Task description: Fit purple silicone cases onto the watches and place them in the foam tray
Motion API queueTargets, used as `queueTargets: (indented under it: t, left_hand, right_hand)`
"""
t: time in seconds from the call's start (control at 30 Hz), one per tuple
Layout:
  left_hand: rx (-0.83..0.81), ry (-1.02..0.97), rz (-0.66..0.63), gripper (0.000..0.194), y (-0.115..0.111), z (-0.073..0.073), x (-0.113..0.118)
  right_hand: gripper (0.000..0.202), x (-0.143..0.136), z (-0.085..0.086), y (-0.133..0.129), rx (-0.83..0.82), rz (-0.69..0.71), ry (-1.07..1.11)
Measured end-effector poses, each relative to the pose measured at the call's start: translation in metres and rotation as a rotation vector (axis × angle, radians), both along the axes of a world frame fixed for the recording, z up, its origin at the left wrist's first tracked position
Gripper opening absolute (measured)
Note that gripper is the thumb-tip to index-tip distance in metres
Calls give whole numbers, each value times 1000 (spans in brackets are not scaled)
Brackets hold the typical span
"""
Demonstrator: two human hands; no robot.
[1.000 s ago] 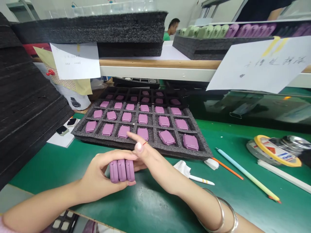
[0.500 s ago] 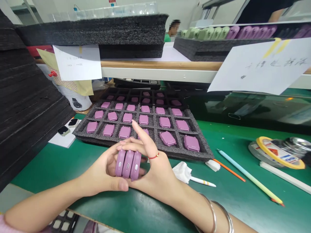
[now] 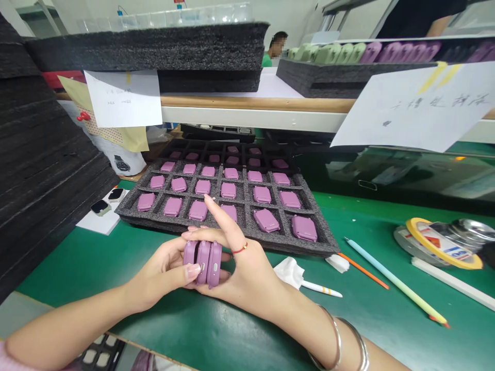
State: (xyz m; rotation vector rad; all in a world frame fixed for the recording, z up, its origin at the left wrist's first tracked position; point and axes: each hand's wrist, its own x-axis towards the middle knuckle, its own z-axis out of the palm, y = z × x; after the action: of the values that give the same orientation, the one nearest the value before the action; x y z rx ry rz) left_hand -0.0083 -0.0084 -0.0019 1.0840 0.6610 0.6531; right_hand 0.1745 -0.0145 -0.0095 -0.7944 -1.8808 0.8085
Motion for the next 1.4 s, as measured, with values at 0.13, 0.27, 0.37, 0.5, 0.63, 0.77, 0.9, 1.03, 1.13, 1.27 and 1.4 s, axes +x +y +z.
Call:
queueTargets:
  t: [0.13, 0.27, 0.37, 0.5, 0.63, 0.77, 0.9, 1.03, 1.13, 1.27, 1.4]
  left_hand:
    - [-18, 45, -5, 58, 0, 1, -1]
    - [-11, 33, -8, 59, 1, -2, 0]
    - [22, 43, 22, 60, 1, -4, 2]
    - [31, 87, 56, 54, 0, -6, 3]
    - [7, -14, 29, 50, -1, -7, 4]
    - [102, 22, 127, 43, -1, -10, 6]
    - [153, 83, 155, 40, 1, -11, 7]
    - [150, 105, 82, 56, 3, -17, 7]
    - [79, 169, 54, 56, 4, -28, 9]
    - [-87, 169, 49, 67, 1, -42, 13]
    - [-74, 225, -3, 61, 0, -45, 17]
  right_hand:
    - [106, 0, 1, -1, 36, -2, -39]
    - [108, 0, 0, -2, 17, -15, -76]
    - [107, 0, -1, -2, 5, -25, -98]
    - [108, -2, -1, -3, 7, -32, -112]
    - [105, -3, -1, -4, 75, -37, -148]
    - [101, -4, -3, -2, 119, -51, -198]
    - [104, -5, -7, 0, 83, -58, -200]
    - [110, -8, -13, -11, 27, -45, -246]
    - [107, 2, -12, -30, 83, -93, -374]
    - [49, 52, -6, -52, 166, -435, -388]
    - [22, 124, -15, -50, 3, -1157, -444]
